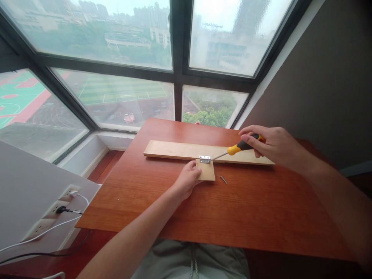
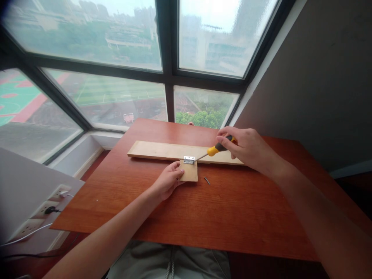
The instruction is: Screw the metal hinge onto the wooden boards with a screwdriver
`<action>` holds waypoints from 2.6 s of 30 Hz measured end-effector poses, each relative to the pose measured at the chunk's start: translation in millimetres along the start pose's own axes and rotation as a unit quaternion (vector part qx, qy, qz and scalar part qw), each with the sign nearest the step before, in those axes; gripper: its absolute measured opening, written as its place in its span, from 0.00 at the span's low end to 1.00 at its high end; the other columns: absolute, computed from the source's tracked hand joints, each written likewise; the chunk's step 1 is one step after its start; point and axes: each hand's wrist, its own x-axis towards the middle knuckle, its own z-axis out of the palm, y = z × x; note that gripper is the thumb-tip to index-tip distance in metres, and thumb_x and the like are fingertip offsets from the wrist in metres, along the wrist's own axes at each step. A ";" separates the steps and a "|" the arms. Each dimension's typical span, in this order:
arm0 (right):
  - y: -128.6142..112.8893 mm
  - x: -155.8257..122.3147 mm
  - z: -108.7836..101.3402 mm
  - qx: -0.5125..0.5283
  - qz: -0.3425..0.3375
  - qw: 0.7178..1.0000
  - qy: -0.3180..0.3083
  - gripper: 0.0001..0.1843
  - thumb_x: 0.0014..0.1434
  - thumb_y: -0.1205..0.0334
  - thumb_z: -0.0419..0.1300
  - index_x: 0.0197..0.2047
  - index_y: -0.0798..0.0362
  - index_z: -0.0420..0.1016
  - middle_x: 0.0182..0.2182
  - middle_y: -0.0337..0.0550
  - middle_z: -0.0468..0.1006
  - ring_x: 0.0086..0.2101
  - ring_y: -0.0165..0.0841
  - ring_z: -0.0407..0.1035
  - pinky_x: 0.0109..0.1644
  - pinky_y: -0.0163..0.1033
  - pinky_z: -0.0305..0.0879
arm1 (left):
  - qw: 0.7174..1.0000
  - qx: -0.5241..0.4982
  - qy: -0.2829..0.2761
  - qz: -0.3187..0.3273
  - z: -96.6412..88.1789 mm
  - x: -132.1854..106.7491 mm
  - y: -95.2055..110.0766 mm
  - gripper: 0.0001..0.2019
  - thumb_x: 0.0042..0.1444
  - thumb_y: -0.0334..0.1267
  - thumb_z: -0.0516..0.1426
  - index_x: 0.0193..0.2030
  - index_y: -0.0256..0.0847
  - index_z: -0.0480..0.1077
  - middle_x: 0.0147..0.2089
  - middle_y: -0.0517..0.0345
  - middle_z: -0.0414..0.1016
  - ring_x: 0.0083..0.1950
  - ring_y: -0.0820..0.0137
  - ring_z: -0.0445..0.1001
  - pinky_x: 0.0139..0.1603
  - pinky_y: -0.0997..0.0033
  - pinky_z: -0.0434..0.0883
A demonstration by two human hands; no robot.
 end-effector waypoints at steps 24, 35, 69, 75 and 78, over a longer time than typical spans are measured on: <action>3.5 -0.8 -10.2 -0.017 -0.044 0.998 -0.049 0.18 0.60 0.50 0.60 0.53 0.45 0.73 0.41 0.43 0.83 0.35 0.41 0.78 0.43 0.46 0.72 | 1.000 -0.002 0.007 -0.011 1.8 -1.1 2.3 0.13 0.50 0.24 0.57 0.43 0.37 0.70 0.43 0.48 0.78 0.41 0.66 0.78 0.42 0.66 0.78; -8.2 -4.3 -6.4 -0.029 -0.024 0.999 -0.035 0.22 0.64 0.44 0.56 0.55 0.46 0.71 0.35 0.43 0.83 0.27 0.38 0.75 0.33 0.44 0.71 | 1.000 -0.003 0.003 -0.005 2.0 -2.6 2.9 0.14 0.49 0.23 0.57 0.43 0.37 0.70 0.44 0.50 0.78 0.41 0.67 0.78 0.42 0.67 0.77; -17.3 11.9 -2.6 0.023 -0.121 0.992 -0.001 0.21 0.57 0.58 0.61 0.55 0.45 0.74 0.49 0.42 0.80 0.47 0.40 0.75 0.51 0.45 0.70 | 1.000 0.004 0.005 -0.015 1.3 1.4 1.5 0.13 0.51 0.22 0.55 0.43 0.35 0.69 0.44 0.47 0.77 0.40 0.68 0.77 0.40 0.69 0.78; -22.1 11.0 -1.7 -0.002 -0.100 0.995 0.007 0.22 0.59 0.55 0.58 0.57 0.50 0.72 0.51 0.48 0.79 0.47 0.43 0.75 0.50 0.47 0.71 | 1.000 0.003 0.004 -0.008 0.3 1.8 0.1 0.13 0.51 0.22 0.55 0.43 0.36 0.69 0.44 0.48 0.77 0.39 0.69 0.77 0.39 0.69 0.78; -28.2 11.8 0.8 -0.077 -0.050 0.995 0.027 0.22 0.64 0.48 0.53 0.54 0.50 0.75 0.43 0.47 0.82 0.37 0.43 0.77 0.41 0.47 0.70 | 1.000 0.006 0.006 -0.009 0.6 1.3 1.3 0.12 0.52 0.22 0.55 0.43 0.35 0.69 0.45 0.47 0.77 0.39 0.69 0.77 0.39 0.69 0.78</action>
